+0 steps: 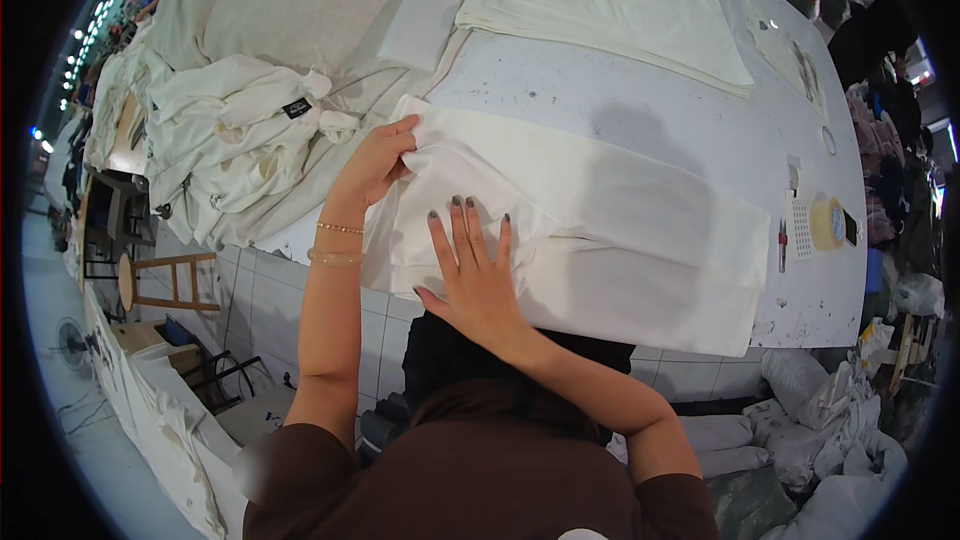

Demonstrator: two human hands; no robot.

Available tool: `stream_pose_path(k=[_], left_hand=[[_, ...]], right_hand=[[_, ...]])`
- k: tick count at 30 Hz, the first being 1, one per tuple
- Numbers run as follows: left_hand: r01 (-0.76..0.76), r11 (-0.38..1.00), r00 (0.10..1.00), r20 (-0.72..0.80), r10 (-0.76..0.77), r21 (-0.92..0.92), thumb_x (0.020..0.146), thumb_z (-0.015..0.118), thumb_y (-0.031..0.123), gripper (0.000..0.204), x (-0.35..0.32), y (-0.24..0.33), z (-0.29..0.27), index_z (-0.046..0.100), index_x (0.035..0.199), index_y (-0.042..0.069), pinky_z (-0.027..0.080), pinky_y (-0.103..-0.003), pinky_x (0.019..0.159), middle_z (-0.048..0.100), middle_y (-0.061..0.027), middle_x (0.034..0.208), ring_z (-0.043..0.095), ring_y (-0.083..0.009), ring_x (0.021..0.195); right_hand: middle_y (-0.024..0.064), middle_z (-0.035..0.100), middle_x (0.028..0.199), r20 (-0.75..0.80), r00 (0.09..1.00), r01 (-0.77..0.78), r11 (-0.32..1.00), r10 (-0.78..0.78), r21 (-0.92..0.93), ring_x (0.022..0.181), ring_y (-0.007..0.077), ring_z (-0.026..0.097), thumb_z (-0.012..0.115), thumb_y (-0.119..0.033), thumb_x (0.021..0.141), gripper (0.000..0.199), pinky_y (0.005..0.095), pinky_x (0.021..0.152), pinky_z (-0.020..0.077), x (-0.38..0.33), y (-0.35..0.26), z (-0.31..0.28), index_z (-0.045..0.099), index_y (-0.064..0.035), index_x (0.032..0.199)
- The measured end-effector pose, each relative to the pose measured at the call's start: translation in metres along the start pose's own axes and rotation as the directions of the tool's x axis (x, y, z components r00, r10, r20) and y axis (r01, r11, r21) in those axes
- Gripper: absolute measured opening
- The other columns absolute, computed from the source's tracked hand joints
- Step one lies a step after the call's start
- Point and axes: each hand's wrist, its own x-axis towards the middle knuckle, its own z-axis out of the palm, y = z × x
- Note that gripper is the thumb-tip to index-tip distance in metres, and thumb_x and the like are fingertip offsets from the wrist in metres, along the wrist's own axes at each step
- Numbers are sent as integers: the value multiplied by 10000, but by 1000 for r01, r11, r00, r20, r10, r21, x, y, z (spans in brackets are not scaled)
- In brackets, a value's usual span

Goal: The recorder is trimming loose threads from white t-shirts using scissors, folding them neatly, and placing them into clear plastic packaging bags on a factory workbench.

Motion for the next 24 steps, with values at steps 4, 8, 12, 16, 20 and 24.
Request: stream_pose_path(k=[4, 8, 12, 16, 20, 24], left_hand=[[15, 991, 1000, 8, -14, -134, 830, 461, 23, 608, -11, 3, 10, 304, 1408, -77, 444, -196, 585, 516, 19, 803, 497, -43, 646], [25, 983, 998, 57, -15, -184, 850, 474, 30, 535, -5, -1, 0, 413, 1380, -6, 454, -172, 582, 541, 34, 857, 505, -30, 647], [-54, 996, 998, 15, 53, 74, 859, 488, 47, 503, 1, 5, -7, 466, 1362, 38, 452, -180, 647, 597, 19, 936, 507, -24, 727], [-182, 960, 979, -54, 198, 210, 835, 561, 79, 527, 36, -11, -28, 478, 1355, 45, 461, -235, 715, 618, -22, 978, 543, -75, 791], [-311, 757, 844, -199, 498, 574, 764, 602, 17, 560, 41, -23, -29, 523, 1314, 79, 474, -304, 811, 614, -85, 1103, 586, -200, 892], [-146, 371, 600, -216, 770, 917, 742, 586, -29, 492, 7, -22, -8, 577, 1219, 92, 481, -354, 834, 558, -110, 1197, 580, -282, 943]], right_hand=[[229, 347, 1430, -138, 978, -161, 986, 156, -31, 1367, 331, 295, 690, -274, 717, 815, 633, 1071, 139, 15, -9, 26, 332, -7, 1399], [142, 575, 1225, -269, 963, -46, 997, 27, -66, 1228, 276, 492, 661, -80, 683, 490, 584, 1094, 190, 26, 10, 32, 558, 2, 1154], [120, 600, 1154, -194, 961, 229, 958, -195, 171, 1184, 259, 526, 650, -62, 659, 346, 527, 1089, 265, 16, 3, -15, 576, -30, 995], [79, 590, 1170, -16, 927, 365, 893, -374, 265, 1206, 235, 500, 658, -83, 679, 349, 475, 1081, 307, -5, 16, -32, 571, -56, 1016], [64, 585, 1210, 197, 910, 290, 898, -366, 332, 1224, 223, 486, 610, -53, 747, 352, 435, 1085, 315, -22, 30, -31, 590, -91, 1096], [79, 598, 1224, 312, 929, -123, 631, -198, 766, 1286, 239, 451, 491, 56, 725, 474, 429, 1104, 293, -18, 46, -82, 608, -86, 1162]])
